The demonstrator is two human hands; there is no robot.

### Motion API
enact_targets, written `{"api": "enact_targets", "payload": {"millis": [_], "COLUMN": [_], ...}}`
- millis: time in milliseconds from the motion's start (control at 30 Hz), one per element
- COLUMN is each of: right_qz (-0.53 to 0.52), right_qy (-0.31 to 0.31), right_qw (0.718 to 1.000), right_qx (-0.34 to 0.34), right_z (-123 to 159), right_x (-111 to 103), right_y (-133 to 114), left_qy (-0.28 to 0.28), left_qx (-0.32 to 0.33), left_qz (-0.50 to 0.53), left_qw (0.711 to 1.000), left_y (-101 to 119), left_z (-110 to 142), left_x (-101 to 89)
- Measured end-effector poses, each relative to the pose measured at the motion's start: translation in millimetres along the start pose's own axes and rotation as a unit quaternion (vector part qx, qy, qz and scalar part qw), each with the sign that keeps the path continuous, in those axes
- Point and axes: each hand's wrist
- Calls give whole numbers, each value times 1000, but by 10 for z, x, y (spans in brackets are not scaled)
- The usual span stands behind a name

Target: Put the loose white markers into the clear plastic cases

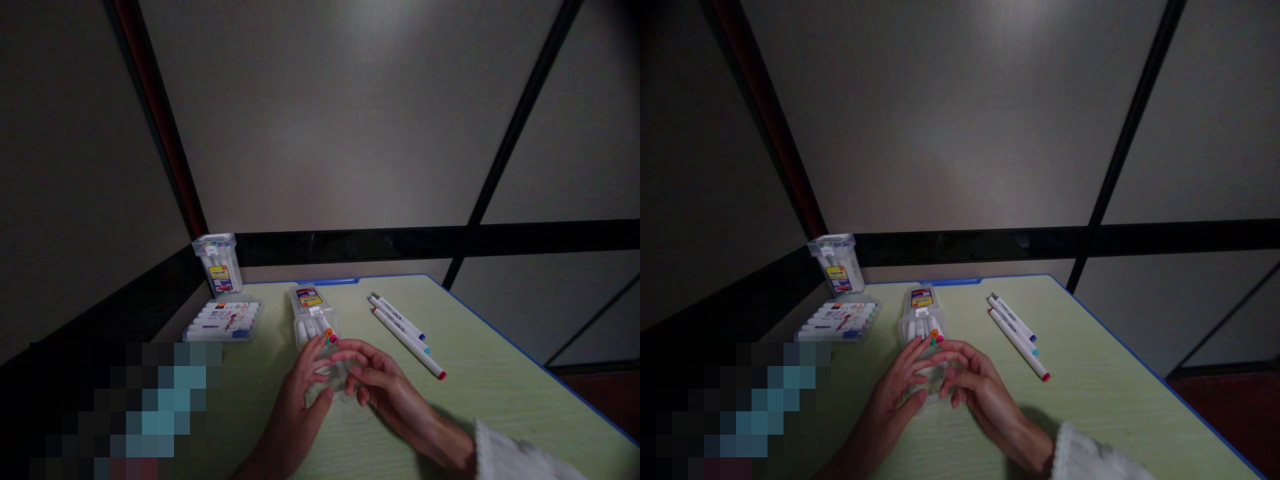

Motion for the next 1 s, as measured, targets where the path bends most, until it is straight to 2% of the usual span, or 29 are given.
{"api": "enact_targets", "payload": {"millis": [200,233,300,333,367,400,467,600,833,900,1000], "right_qz": [25,42,147,215,322,369,432,572,735,761,785], "right_qy": [25,35,63,77,94,101,114,126,166,171,166], "right_qw": [998,997,981,965,928,908,876,789,641,611,582], "right_qx": [-44,-62,-108,-131,-160,-169,-181,-186,-149,-136,-130], "right_z": [1,-6,-26,-38,-50,-60,-78,-111,-166,-166,-169], "right_x": [-9,-22,-63,-92,-125,-161,-244,-433,-690,-722,-751], "right_y": [-2,-5,-14,-22,-33,-47,-86,-173,-191,-176,-157], "left_qy": [8,13,26,32,36,40,39,34,28,32,34], "left_qx": [1,1,4,4,2,-2,-12,-1,38,47,54], "left_qz": [-2,-3,-7,-9,-14,-20,-37,-57,-68,-72,-81], "left_qw": [1000,1000,1000,999,999,999,998,998,997,996,995], "left_y": [8,7,13,25,42,65,118,188,149,132,115], "left_z": [8,10,15,16,18,18,16,7,20,22,14], "left_x": [12,15,20,21,22,22,22,19,18,22,28]}}
Point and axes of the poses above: each hand's wrist, its own z-axis away from the middle knuckle, its own x-axis out of the palm, y = z × x
